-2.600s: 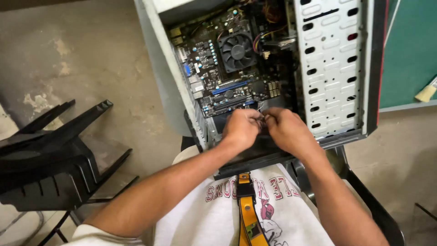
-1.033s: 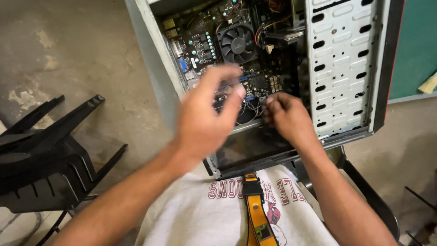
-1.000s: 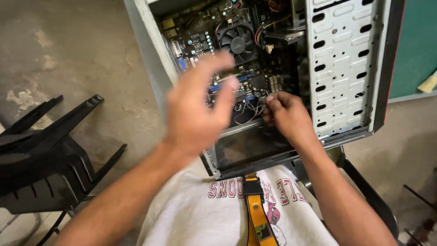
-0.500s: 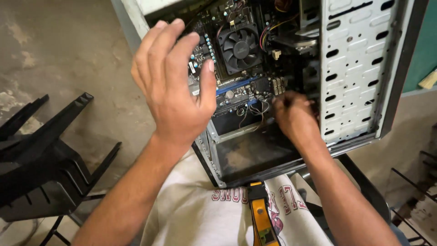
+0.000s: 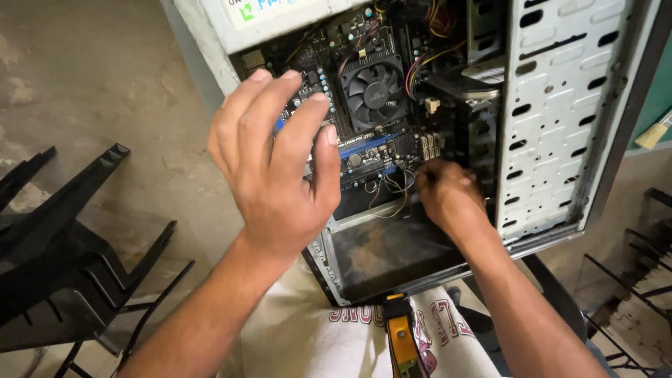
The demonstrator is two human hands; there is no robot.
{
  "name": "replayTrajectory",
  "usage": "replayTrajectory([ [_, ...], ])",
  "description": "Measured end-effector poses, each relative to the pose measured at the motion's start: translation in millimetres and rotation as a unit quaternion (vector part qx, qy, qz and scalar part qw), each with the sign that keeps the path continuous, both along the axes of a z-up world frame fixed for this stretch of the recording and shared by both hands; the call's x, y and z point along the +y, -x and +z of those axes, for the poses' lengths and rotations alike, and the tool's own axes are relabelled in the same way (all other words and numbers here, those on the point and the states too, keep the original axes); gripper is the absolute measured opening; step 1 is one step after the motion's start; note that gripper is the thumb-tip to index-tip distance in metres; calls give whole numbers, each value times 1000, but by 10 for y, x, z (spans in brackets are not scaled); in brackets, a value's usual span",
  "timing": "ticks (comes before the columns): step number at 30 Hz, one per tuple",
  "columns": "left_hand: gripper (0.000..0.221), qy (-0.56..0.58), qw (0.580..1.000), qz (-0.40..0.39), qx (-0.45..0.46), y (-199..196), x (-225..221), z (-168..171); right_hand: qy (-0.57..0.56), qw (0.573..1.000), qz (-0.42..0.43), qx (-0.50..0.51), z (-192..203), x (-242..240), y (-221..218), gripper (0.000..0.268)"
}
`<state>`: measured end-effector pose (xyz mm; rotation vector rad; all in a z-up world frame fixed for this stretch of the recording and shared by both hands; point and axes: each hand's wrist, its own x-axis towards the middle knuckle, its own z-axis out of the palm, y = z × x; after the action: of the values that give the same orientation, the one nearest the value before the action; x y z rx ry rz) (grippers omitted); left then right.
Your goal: Connecting internal cables and cleaning the motherboard of a desktop computer with a brush.
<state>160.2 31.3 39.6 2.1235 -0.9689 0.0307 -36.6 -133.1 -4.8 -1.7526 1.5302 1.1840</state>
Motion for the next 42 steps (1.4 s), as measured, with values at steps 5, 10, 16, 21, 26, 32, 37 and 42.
replayTrajectory([
  [5, 16, 2, 1000, 2, 5, 2, 5, -18, 7, 1000, -11, -6, -18, 18, 15, 26],
  [10, 12, -2, 1000, 2, 5, 8, 2, -24, 10, 1000, -13, -1, -37, 25, -2, 24],
  [16, 11, -5, 1000, 4, 0, 16, 9, -31, 27, 999, 17, -43, -47, 68, 82, 24],
  [21, 11, -2, 1000, 3, -1, 18, 10, -33, 19, 999, 15, -47, 13, 82, -24, 24],
  [26, 12, 1, 1000, 2, 1, 18, 12, -43, -2, 998, 33, -51, -20, 48, -19, 24],
  [32, 16, 2, 1000, -5, 2, 17, 20, -46, -34, 996, 61, -50, -69, 20, -52, 26],
  [37, 26, 0, 1000, -13, 7, 21, 35, -36, -43, 993, 99, -55, -126, -26, -51, 27],
  [42, 21, 6, 1000, -12, 25, 11, 34, -8, -26, 989, 93, -109, 65, -3, 154, 34],
])
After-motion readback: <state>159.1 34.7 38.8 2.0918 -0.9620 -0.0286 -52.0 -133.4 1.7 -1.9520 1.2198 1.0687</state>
